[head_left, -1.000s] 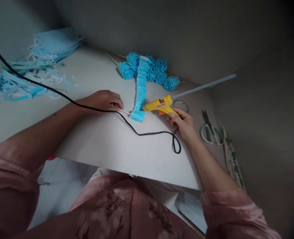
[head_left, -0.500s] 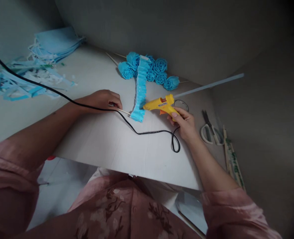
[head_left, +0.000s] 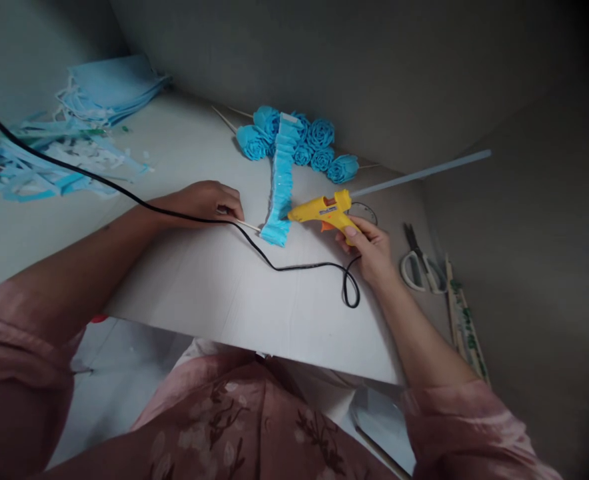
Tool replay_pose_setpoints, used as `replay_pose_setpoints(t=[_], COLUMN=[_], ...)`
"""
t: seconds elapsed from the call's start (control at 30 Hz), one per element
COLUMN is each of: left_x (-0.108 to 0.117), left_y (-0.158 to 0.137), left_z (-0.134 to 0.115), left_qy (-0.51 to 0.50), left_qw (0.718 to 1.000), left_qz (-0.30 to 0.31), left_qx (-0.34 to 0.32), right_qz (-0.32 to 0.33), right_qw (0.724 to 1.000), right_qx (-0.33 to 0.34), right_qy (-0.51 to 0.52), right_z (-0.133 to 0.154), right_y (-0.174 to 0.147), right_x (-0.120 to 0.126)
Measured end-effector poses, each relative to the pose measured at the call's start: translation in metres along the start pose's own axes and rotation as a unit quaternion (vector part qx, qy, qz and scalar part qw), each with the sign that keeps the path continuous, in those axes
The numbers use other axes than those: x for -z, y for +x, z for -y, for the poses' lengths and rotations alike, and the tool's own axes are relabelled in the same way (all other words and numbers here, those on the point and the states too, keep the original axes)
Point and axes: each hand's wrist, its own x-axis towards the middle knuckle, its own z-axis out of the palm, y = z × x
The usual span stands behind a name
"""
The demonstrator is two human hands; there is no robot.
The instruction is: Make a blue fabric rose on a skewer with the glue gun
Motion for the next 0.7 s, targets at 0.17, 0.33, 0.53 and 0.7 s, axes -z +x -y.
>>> replay_pose_setpoints(t=[0.17,0.33,0.53,0.7], left_x=[0.004,0.004,0.002,0.000], left_y=[-0.001,-0.002,0.000,0.000], left_z=[-0.011,-0.014,-0.007,-0.002], left_qy=[0.001,-0.004,-0.002,-0.007], left_qw=[1.000,1.000,1.000,1.000], left_qz=[0.010,0.007,0.001,-0.004], left_qx=[0.014,0.004,0.001,0.003], right_qz=[0.010,-0.011,0.015,0.025], right_qw=[0.999,1.000,1.000,0.999], right_qx=[0.009,0.005,0.006,0.003], right_qy=[-0.040,-0.028,-0.015,-0.034], right_z=[-0.002,-0.001,-0.001,-0.003], right_y=[0.001,0.001,-0.001,-0.001], right_x=[-0.001,0.001,0.000,0.000])
